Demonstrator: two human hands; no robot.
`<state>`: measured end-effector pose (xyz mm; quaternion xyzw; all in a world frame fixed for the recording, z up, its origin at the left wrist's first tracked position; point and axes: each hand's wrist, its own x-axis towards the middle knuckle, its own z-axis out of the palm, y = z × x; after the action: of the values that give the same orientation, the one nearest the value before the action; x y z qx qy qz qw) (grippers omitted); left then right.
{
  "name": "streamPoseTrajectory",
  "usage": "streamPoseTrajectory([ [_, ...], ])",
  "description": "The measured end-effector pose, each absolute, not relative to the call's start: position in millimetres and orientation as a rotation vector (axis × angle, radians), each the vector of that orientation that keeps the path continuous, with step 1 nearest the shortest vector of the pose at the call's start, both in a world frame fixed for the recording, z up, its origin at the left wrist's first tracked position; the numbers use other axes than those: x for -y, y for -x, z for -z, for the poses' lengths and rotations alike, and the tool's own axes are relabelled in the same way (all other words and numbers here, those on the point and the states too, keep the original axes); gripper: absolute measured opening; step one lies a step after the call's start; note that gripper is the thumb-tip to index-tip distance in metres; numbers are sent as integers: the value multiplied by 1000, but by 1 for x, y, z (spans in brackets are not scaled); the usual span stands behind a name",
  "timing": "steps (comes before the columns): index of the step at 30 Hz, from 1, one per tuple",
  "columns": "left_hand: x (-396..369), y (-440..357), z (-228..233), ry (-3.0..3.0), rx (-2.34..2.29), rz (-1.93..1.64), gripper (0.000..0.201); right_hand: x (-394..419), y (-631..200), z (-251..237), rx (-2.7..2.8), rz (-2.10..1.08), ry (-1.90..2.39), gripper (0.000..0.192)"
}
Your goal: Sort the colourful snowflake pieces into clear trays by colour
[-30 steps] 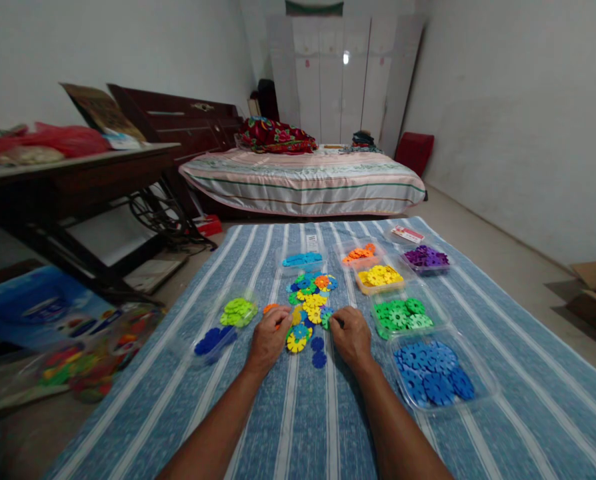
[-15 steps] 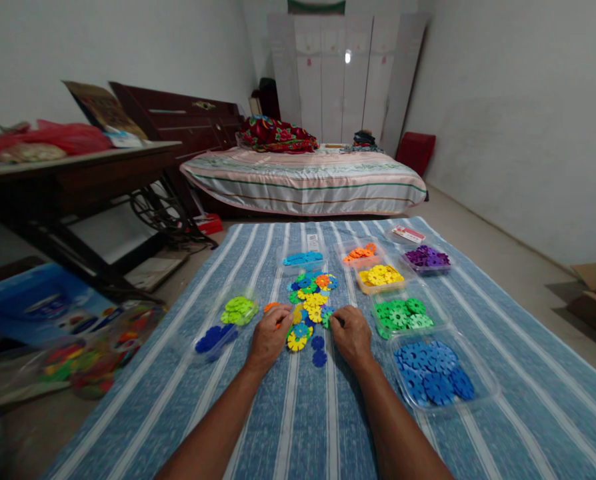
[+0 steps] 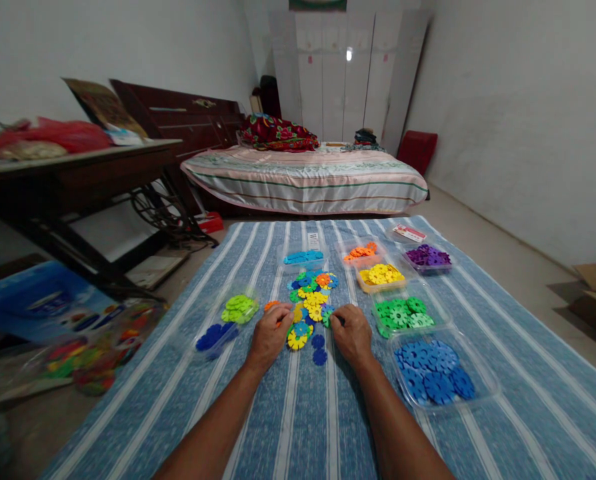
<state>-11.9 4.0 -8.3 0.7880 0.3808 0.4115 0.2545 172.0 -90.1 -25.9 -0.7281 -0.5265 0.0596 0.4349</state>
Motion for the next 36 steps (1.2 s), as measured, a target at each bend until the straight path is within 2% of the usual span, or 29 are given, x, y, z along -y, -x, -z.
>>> streamPoseTrajectory([
  [36, -5, 11, 9, -2165, -1014, -1120, 19, 91, -172, 25, 1307, -141, 1825, 25],
])
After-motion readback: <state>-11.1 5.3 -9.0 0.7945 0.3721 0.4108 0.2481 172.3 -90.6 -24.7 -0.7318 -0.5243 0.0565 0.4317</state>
